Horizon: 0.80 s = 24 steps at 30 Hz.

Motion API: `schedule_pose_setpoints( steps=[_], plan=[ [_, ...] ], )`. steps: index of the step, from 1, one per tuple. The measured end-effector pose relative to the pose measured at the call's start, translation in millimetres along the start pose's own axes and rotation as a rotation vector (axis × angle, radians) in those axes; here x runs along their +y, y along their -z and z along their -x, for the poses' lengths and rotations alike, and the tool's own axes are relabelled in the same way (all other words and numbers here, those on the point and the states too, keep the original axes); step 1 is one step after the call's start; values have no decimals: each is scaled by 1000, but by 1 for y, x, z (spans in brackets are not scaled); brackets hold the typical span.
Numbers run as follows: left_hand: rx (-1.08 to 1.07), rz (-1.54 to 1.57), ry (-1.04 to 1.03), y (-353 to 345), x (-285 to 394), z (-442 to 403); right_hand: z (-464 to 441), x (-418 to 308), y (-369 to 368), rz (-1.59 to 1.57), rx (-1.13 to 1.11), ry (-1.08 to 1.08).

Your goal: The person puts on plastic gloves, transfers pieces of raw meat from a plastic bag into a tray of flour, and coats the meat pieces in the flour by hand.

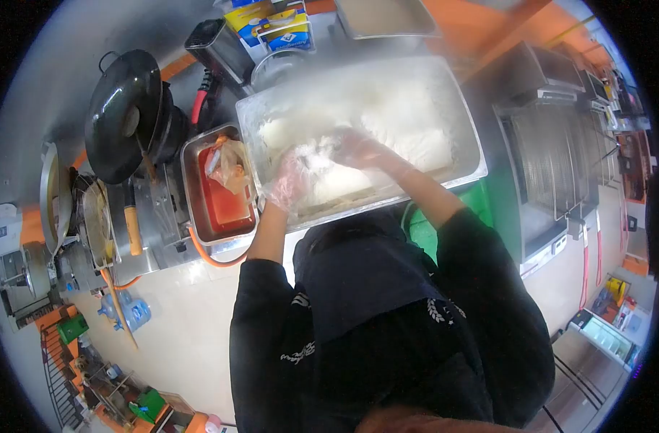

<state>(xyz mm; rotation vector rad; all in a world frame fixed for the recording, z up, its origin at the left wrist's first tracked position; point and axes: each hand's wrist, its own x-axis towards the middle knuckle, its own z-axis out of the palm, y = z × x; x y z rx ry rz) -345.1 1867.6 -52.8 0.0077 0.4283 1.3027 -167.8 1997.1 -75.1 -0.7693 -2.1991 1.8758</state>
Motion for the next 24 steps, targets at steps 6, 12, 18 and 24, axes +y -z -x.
schedule_pose_setpoints(
  steps=[6,12,18,24],
  plan=[
    [82,-642,-203,53,9,6,8,-24,-13,-250,79,0],
    [436,-1092,-248,79,3,-7,6,-23,-12,-292,99,-218],
    [385,-1593,-94,53,-3,2,2,64,-23,1064,132,169],
    [96,-2163,143,102,-25,-30,30,8,-29,892,-341,-162]
  ],
)
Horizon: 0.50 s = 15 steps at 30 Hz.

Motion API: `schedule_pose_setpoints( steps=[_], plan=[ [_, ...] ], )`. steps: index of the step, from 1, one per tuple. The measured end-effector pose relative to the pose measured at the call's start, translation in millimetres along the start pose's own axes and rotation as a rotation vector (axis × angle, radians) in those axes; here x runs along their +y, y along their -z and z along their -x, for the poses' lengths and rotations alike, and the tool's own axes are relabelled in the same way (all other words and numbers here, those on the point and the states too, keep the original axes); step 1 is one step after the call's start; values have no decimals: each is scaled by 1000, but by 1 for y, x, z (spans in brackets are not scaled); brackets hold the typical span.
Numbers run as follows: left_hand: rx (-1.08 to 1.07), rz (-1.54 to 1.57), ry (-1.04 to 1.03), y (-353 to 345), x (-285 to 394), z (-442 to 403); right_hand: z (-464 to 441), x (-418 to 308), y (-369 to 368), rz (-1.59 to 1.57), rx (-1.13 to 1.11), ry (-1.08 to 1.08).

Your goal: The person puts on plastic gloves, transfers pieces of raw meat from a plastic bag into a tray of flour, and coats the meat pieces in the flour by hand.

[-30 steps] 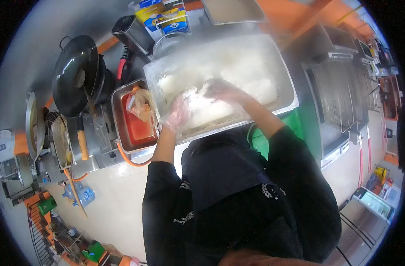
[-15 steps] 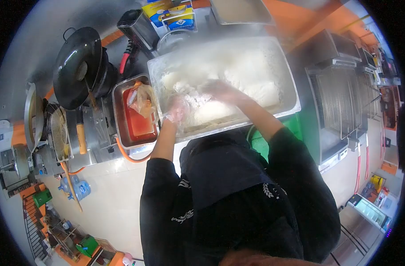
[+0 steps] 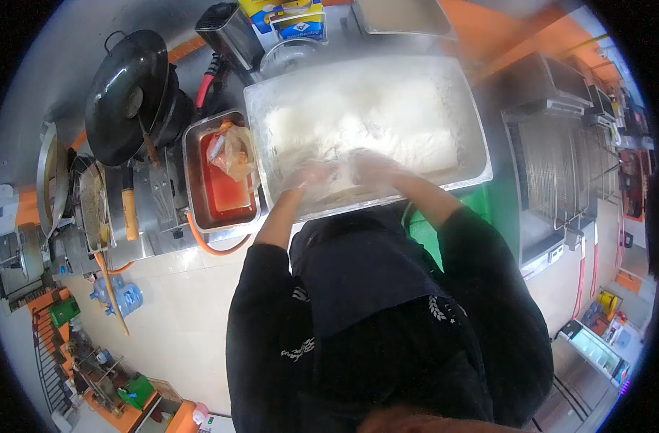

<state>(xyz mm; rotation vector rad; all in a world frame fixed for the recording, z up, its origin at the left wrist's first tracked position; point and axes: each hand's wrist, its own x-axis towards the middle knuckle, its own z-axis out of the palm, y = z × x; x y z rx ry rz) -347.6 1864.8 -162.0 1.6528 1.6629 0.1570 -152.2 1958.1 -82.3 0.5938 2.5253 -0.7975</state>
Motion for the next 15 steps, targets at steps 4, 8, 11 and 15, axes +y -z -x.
schedule_pose_setpoints(
  steps=[4,8,11,15],
  plan=[
    [-164,-451,5,37,39,2,27,-35,17,-191,-78,41],
    [200,100,-63,41,-1,28,-15,-43,-22,-258,-124,124],
    [299,149,135,84,40,49,33,-120,58,-304,-111,-3],
    [312,682,226,61,-1,13,4,-104,40,-228,-168,25]
  ],
)
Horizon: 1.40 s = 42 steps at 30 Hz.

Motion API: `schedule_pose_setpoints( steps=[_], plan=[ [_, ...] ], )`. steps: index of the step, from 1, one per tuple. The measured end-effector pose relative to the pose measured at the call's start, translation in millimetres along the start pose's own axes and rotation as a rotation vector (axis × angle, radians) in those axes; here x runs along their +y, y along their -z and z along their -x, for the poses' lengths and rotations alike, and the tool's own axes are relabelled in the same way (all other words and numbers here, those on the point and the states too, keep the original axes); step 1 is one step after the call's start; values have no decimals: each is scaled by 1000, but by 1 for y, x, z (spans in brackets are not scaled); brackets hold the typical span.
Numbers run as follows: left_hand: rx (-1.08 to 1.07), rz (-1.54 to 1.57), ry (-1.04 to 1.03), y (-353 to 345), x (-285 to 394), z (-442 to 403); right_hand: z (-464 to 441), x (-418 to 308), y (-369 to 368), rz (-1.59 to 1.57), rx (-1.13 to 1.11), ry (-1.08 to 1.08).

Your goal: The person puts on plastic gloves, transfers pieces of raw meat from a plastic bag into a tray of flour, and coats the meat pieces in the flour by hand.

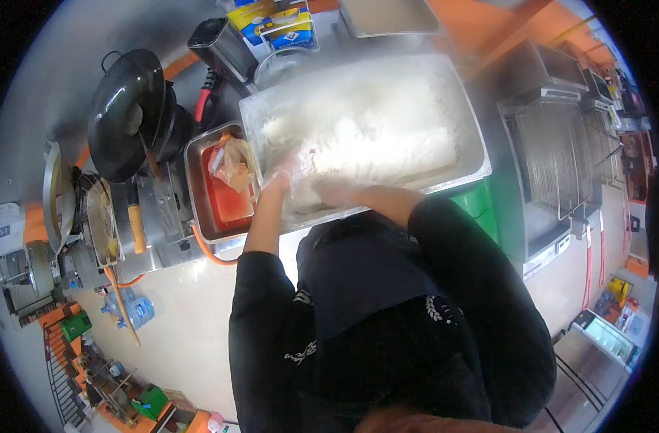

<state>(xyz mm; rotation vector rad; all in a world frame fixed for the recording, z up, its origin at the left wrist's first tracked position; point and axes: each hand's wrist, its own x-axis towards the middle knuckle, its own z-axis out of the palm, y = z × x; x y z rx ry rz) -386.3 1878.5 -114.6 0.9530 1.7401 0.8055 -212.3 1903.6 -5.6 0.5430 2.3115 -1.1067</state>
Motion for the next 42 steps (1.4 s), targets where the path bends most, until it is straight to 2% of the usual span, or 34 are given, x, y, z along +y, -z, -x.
schedule_pose_setpoints(
  steps=[2,3,4,6,9,12,15,18,21,24,26,28,29,30,33,36,39,42],
  plan=[
    [78,532,154,-8,2,5,-51,79,-56,-128,170,80],
    [133,820,250,-11,7,11,-28,73,-26,-110,107,85],
    [59,862,203,-11,6,10,-3,64,6,-93,45,91],
    [-95,945,111,-13,1,8,21,61,34,-304,220,54],
    [-43,1101,177,-26,12,21,26,65,46,-504,484,190],
    [-123,1003,215,-26,20,25,28,66,28,-309,737,285],
    [-91,1085,304,-25,70,49,-15,113,13,-210,633,-18],
    [-60,1139,293,-29,79,54,13,94,9,-530,555,131],
    [-127,929,280,-31,54,33,0,96,-2,-1049,520,179],
    [-189,880,175,-39,65,53,-13,111,-1,-703,611,154],
    [-138,701,100,-48,1,11,-20,120,-2,-647,616,163],
    [-161,716,136,-50,-8,2,-13,112,1,-738,614,184],
    [-215,820,210,-50,-7,0,-4,105,-1,-859,609,198],
    [-269,924,285,-49,6,3,7,94,1,-979,603,212],
    [-189,839,232,-46,51,29,20,79,10,-1069,513,231],
    [-127,557,160,-42,30,27,32,66,17,-1028,522,153],
    [-161,761,205,-49,46,42,28,73,18,-1075,478,67],
    [-46,668,382,-41,87,57,30,71,31,-750,450,-48]
  ],
)
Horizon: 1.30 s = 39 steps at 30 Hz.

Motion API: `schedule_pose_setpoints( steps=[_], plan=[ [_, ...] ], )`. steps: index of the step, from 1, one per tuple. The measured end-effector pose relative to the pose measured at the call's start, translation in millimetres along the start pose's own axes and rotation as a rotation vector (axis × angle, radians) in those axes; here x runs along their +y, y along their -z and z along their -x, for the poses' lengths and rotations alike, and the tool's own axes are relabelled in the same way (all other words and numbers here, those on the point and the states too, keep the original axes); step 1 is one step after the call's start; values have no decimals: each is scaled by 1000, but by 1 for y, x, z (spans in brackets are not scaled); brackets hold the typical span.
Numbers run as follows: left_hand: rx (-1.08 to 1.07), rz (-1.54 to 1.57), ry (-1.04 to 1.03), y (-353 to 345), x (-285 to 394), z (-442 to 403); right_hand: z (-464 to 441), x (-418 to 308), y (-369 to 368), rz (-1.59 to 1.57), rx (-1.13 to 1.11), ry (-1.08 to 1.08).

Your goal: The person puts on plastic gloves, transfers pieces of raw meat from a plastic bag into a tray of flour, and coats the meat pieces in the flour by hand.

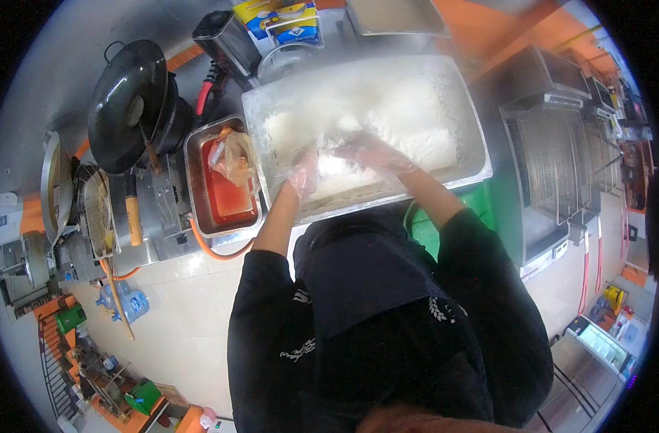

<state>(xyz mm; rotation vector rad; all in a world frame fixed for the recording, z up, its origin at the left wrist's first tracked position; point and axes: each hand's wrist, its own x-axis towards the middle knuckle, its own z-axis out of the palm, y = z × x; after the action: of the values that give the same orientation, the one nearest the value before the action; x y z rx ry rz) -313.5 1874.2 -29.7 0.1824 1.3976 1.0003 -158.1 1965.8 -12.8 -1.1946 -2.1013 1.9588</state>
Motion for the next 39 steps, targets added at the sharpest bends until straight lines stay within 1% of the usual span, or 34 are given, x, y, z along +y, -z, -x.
schedule_pose_setpoints(
  steps=[3,6,9,11,13,15,17,19,20,22,23,26,27,29,30,31,33,35,36,38,39],
  plan=[
    [-30,159,-85,23,-27,-51,-19,9,2,280,-68,169],
    [-125,-45,-182,56,-47,-85,-42,39,-9,859,51,698],
    [-62,-231,-270,75,-43,-88,-55,49,-11,549,51,541],
    [32,-327,-310,78,-36,-78,-87,90,-7,218,-15,482],
    [108,-410,-336,80,-32,-76,-88,80,1,296,-26,493],
    [170,-466,-346,81,-31,-75,-73,48,15,770,5,569],
    [214,-522,-356,78,-27,-79,-65,14,35,469,227,486],
    [254,-577,-357,75,-21,-84,-81,15,50,407,334,507],
    [280,-604,-358,73,-16,-87,-110,30,60,496,337,576],
    [313,-666,-359,65,-7,-95,-142,63,56,503,274,499],
    [330,-697,-359,60,-3,-98,-155,78,46,422,208,355],
    [368,-776,-354,47,5,-112,-150,67,31,141,6,304],
    [374,-799,-351,44,5,-114,-150,65,22,35,-46,331],
    [376,-839,-346,39,6,-116,-171,88,9,-315,-98,471],
    [370,-859,-344,39,4,-117,-159,74,16,-110,-101,440],
    [353,-874,-339,39,2,-116,-131,41,27,93,-105,403],
    [316,-905,-325,40,0,-112,-124,35,34,376,-55,367],
    [256,-939,-314,40,-5,-104,-134,61,27,528,63,361],
    [223,-957,-305,39,-5,-101,-132,68,23,555,18,317],
    [178,-985,-295,36,-8,-95,-116,55,10,607,-72,234],
    [150,-986,-280,37,-9,-91,-107,49,15,556,-100,267]
  ],
)
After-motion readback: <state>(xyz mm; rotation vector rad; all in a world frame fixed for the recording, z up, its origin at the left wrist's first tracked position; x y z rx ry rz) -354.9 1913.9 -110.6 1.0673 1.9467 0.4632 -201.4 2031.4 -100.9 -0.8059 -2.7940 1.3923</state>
